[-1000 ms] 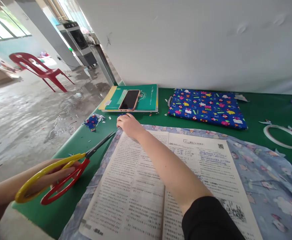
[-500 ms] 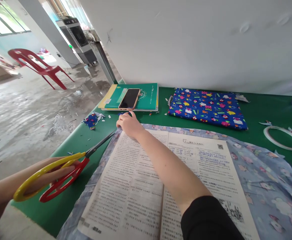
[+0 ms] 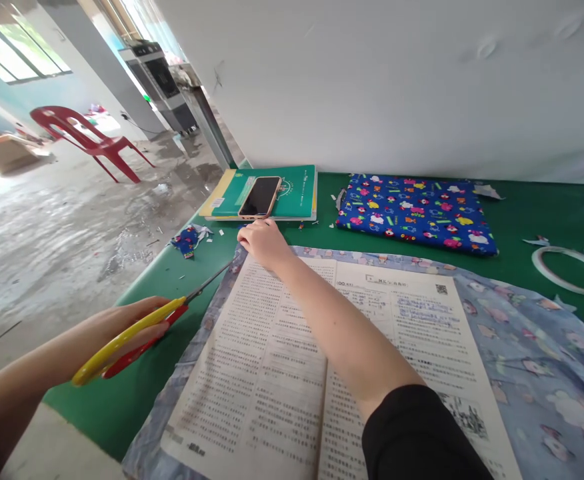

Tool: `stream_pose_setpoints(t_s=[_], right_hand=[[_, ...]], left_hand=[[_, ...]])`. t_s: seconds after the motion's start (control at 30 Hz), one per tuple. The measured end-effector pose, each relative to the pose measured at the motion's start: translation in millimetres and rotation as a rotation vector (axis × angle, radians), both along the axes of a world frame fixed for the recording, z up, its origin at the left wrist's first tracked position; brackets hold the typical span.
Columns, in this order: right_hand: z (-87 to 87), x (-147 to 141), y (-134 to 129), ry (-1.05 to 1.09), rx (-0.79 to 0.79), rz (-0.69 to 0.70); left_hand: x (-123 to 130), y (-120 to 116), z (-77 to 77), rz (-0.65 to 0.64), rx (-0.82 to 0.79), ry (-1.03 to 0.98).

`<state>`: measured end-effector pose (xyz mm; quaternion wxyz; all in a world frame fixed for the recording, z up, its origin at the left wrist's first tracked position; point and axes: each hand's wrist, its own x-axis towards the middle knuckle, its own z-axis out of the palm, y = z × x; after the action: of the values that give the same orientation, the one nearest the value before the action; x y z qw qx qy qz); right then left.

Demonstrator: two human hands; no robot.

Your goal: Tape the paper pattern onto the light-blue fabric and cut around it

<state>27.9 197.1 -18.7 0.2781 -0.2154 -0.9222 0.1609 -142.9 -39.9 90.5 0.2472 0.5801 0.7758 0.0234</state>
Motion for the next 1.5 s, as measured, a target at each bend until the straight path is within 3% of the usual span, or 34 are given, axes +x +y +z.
stream_pose_setpoints(t_s=[0.13,0.43,0.87,1.1,1.5], right_hand=[[6.0,3,0,0.065,-0.002,0.026],[13.0,4,0,0.025,-0.082,-0.06],[10.6,3,3,-0.035,-0.107,-0.11],[11.0,5,3,-0.022,-0.121,-0.085],[11.2,4,3,-0.012,-0.139,-0.1]], left_hand=[[-4,8,-8.2,-0.095,-0.187,0.031],[12,8,-20.7,-0.082,-0.102,0.185],[19,-4,-20.4,-0.035,-0.117,0.211],[31,1,-15.3,-0.068,-0.101,0.288],[35,12,-20.3,-0.042,-0.087,0.293]])
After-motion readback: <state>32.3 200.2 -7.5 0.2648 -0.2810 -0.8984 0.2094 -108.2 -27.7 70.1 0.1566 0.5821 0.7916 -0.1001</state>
